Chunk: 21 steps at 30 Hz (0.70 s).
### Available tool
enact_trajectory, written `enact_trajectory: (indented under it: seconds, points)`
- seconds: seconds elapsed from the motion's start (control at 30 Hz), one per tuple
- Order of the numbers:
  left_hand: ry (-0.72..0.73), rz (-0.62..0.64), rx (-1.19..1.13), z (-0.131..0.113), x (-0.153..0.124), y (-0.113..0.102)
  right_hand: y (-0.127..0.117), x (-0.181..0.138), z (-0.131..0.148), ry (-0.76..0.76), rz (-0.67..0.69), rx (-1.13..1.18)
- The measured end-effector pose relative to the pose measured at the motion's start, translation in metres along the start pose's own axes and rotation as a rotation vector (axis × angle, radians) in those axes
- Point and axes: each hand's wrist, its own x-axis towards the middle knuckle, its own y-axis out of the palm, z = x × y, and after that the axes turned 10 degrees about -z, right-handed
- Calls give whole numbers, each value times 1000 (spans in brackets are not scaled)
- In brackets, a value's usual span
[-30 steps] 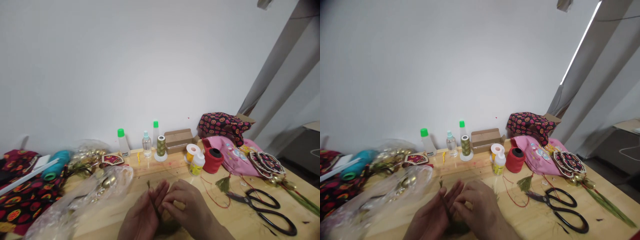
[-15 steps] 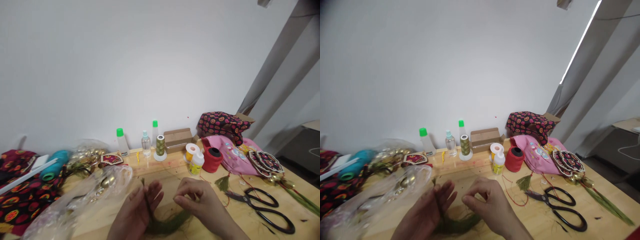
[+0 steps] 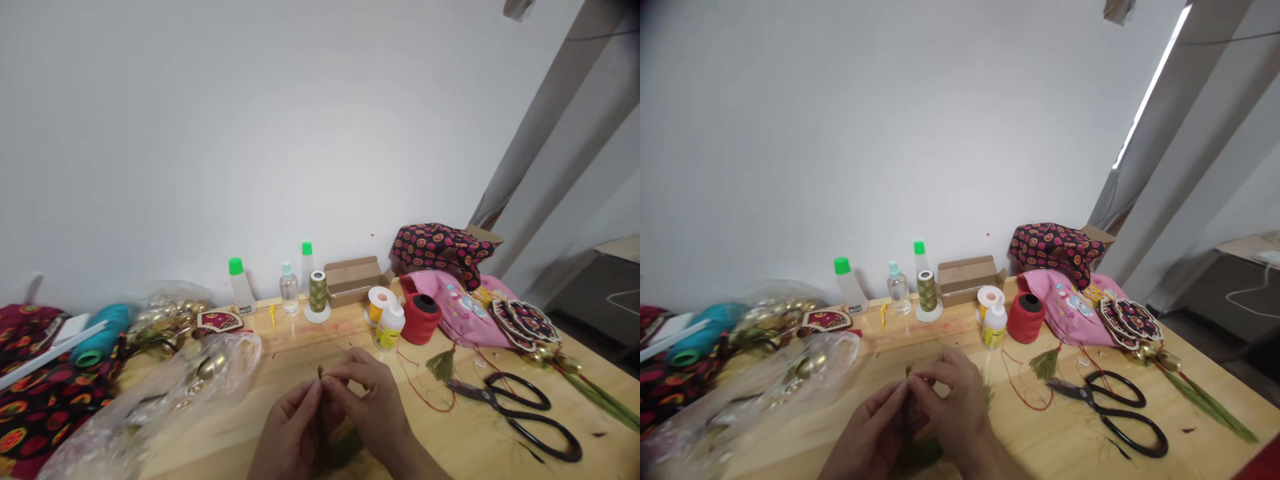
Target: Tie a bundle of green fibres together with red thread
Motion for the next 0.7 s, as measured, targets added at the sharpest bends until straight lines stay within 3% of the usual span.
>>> enact_trajectory:
  seconds: [0.17, 0.43, 0.7]
  points:
    - [27, -55, 40, 0, 1, -1, 5, -4, -2, 49, -3, 19]
    - [69, -169, 195, -3, 0, 0, 5, 1, -2, 250, 9, 196]
    - [108, -131, 295, -2, 2, -3, 6, 0, -6, 348, 41, 213]
